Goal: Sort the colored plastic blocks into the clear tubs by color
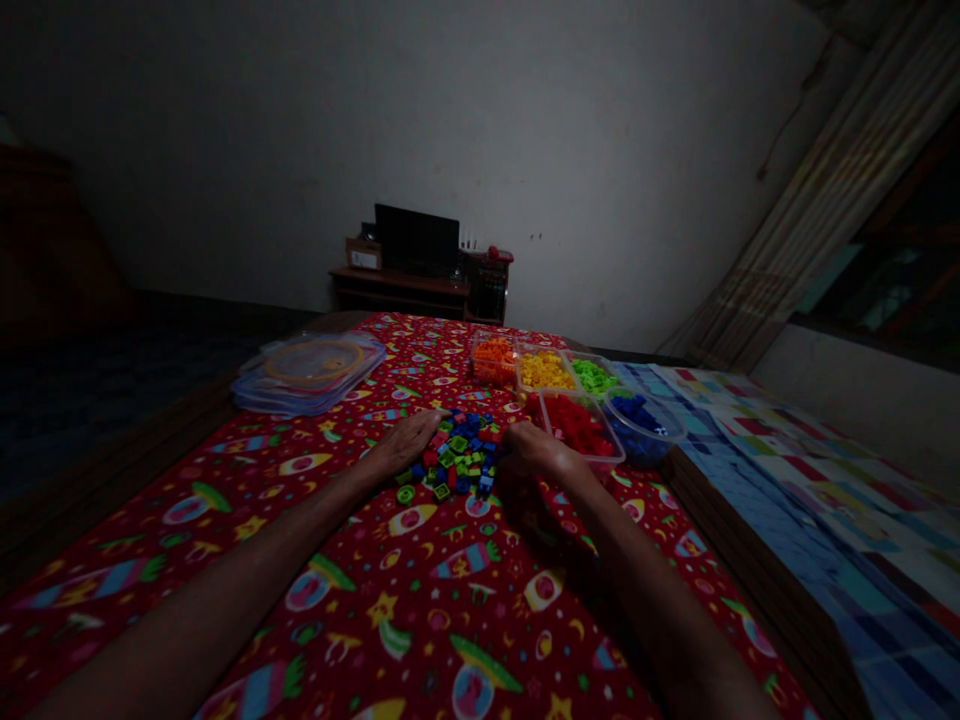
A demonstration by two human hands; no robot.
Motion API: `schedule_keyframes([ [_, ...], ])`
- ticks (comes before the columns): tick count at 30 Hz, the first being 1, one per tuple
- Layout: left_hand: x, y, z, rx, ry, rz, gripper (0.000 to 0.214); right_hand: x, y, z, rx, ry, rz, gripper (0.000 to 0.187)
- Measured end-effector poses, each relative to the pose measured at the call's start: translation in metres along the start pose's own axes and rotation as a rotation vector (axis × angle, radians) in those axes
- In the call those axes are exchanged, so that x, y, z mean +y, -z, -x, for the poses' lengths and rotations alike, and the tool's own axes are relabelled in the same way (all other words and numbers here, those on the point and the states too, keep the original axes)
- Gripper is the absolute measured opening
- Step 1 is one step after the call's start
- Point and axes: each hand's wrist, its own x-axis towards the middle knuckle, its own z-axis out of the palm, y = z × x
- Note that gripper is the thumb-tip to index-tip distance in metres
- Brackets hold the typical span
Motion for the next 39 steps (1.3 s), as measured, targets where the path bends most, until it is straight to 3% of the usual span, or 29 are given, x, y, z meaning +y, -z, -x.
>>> schedule_keyframes([
  [3,-0.001,0.000,0.000,-0.009,-0.006,-0.003,0.074,0.002,-0.018,-0.001,0.064,0.027,0.031,0.021],
  [6,-0.001,0.001,0.000,-0.012,-0.007,-0.001,0.074,0.005,-0.021,-0.001,0.057,0.020,0.044,0.022],
  [10,0.003,0.001,0.000,-0.010,0.007,0.004,0.079,0.011,-0.005,0.000,0.063,-0.044,-0.013,0.017],
  [17,0.007,0.002,0.001,-0.009,0.014,-0.004,0.086,0.025,0.037,0.009,0.186,-0.169,-0.156,0.021],
  [25,-0.002,-0.002,-0.002,0.010,0.001,0.012,0.080,0.093,0.074,0.035,0.516,-0.501,-0.039,0.029],
  [31,0.001,-0.001,-0.002,0.000,0.008,0.028,0.077,0.129,0.079,0.065,0.495,-0.718,0.020,0.026],
  [35,-0.001,-0.002,-0.003,0.017,0.016,0.013,0.077,0.120,0.085,0.063,0.534,-0.668,0.049,0.030],
  [39,0.000,0.000,-0.002,-0.005,0.010,-0.021,0.071,0.075,0.083,0.039,0.540,-0.425,-0.026,0.026],
])
